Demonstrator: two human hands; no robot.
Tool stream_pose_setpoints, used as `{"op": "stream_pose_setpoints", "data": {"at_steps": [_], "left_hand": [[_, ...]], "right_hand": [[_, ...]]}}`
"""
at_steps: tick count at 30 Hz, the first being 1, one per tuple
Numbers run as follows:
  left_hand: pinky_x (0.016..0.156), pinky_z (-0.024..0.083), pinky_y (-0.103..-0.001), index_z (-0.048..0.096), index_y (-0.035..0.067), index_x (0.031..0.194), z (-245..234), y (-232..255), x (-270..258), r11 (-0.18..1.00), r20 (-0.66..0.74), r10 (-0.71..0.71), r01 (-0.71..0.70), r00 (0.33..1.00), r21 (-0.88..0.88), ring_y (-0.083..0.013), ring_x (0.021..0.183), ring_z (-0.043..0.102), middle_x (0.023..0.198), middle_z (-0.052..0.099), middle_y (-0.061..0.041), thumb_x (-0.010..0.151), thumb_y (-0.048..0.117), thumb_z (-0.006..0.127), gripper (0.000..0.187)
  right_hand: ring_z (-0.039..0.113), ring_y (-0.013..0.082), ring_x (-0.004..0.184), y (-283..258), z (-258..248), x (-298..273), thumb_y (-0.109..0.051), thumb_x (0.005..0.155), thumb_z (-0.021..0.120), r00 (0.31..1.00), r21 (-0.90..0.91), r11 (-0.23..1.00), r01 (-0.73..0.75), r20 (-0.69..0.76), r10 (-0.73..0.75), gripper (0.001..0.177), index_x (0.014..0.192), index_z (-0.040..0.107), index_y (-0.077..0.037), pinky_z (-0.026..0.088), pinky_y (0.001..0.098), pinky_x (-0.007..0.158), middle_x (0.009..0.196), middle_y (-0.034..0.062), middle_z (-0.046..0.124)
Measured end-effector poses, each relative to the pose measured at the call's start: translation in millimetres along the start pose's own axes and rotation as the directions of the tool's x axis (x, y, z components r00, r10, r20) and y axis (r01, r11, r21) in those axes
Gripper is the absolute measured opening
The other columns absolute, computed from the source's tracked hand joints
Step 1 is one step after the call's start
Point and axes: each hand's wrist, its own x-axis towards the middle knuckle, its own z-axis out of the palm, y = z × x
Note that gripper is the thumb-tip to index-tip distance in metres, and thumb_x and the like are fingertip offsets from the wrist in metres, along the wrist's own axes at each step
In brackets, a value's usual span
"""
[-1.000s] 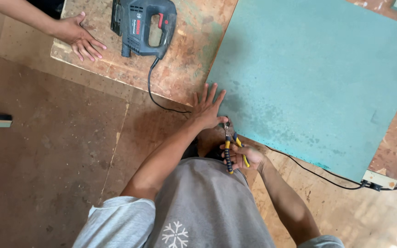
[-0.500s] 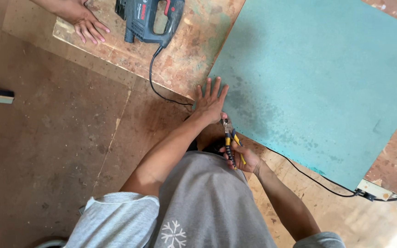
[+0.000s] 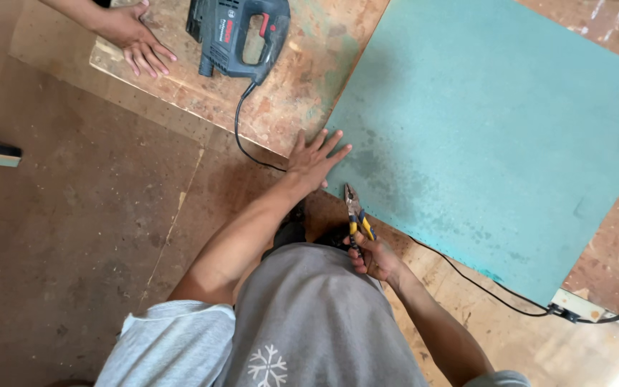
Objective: The person uses pliers to pull nails from the edge of a teal board placed on a wooden workbench. The person repeatedly grips and extracts nails along the board's edge, moving progressively along the side.
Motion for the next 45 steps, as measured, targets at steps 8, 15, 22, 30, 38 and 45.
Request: {"op": "stream_pose_setpoints", "data": {"at_steps": [8, 15, 22, 30, 38, 45], "left_hand": [[0.106, 0.014, -0.092, 0.006, 0.018, 0.167, 39.1, -14.1, 18.3, 0.987, -0.121, 0.046, -0.027, 0.992, 0.157, -0.0550, 0.154, 0.010, 0.173, -0.007, -0.023, 0.069, 0.085, 0.053, 0.128], [0.111, 0.015, -0.085, 0.010, 0.021, 0.166, -26.5, 36.0, -14.7, 0.984, 0.030, -0.092, 0.086, 0.995, 0.157, -0.0459, 0.156, 0.008, 0.173, -0.003, -0.016, 0.084, 0.033, 0.083, 0.111], [0.114, 0.013, -0.082, 0.011, 0.027, 0.166, -34.5, 32.1, -18.6, 0.981, 0.033, -0.155, 0.150, 0.987, 0.122, -0.0432, 0.157, 0.012, 0.174, 0.001, -0.014, 0.084, 0.033, 0.083, 0.109], [0.118, 0.019, -0.075, 0.056, 0.025, 0.146, -64.4, 46.1, -23.7, 0.938, -0.101, -0.262, 0.229, 0.960, -0.262, -0.0254, 0.151, 0.036, 0.160, 0.046, 0.001, 0.100, 0.043, 0.061, 0.050], [0.077, 0.062, -0.028, 0.061, -0.002, 0.135, -57.1, 94.2, -32.9, -0.280, -0.057, -0.194, -0.111, 0.979, -0.954, -0.0151, 0.097, 0.069, 0.117, 0.070, -0.007, 0.100, 0.017, 0.064, 0.040], [0.074, 0.063, -0.035, 0.071, 0.010, 0.111, -34.6, 83.1, -34.5, -0.580, 0.042, -0.033, 0.014, 0.999, -0.815, -0.0184, 0.081, 0.076, 0.091, 0.075, -0.005, 0.100, 0.027, 0.070, 0.021]], "right_hand": [[0.048, 0.0180, 0.050, -17.3, 31.2, -15.3, -0.042, 0.100, 0.064, 0.992, -0.045, 0.999, 0.016, -0.127, -0.022, 0.044, 0.110, 0.062, 0.001, 0.036, 0.0261, 0.037, 0.067, 0.0097, 0.050], [0.051, 0.0161, 0.049, -24.2, 58.0, -39.2, -0.041, 0.101, 0.062, 0.974, -0.030, 0.999, -0.019, -0.226, 0.012, 0.041, 0.106, 0.062, 0.000, 0.038, 0.0239, 0.035, 0.067, 0.0081, 0.054], [0.053, 0.0147, 0.055, -82.5, 109.2, -80.7, -0.038, 0.106, 0.052, 0.982, 0.086, 0.988, -0.127, -0.128, 0.137, 0.036, 0.114, 0.058, -0.003, 0.041, 0.0232, 0.037, 0.074, 0.0044, 0.055], [0.075, 0.0337, 0.064, -103.9, 128.3, -105.8, -0.026, 0.101, 0.062, 0.924, -0.147, 0.931, 0.335, -0.142, -0.355, 0.038, 0.119, 0.066, 0.008, 0.062, 0.0427, 0.053, 0.079, 0.0293, 0.071], [0.056, 0.0139, 0.050, -37.8, 120.7, -64.2, -0.025, 0.101, 0.063, 0.884, -0.079, 0.884, 0.461, -0.038, -0.465, 0.040, 0.124, 0.065, 0.008, 0.049, 0.0212, 0.042, 0.079, 0.0279, 0.072], [0.047, 0.0063, 0.037, -19.9, 124.0, -51.8, -0.019, 0.103, 0.060, 0.850, 0.008, 0.852, 0.524, 0.064, -0.523, 0.038, 0.128, 0.062, 0.009, 0.043, 0.0195, 0.030, 0.083, 0.0325, 0.072]]}}
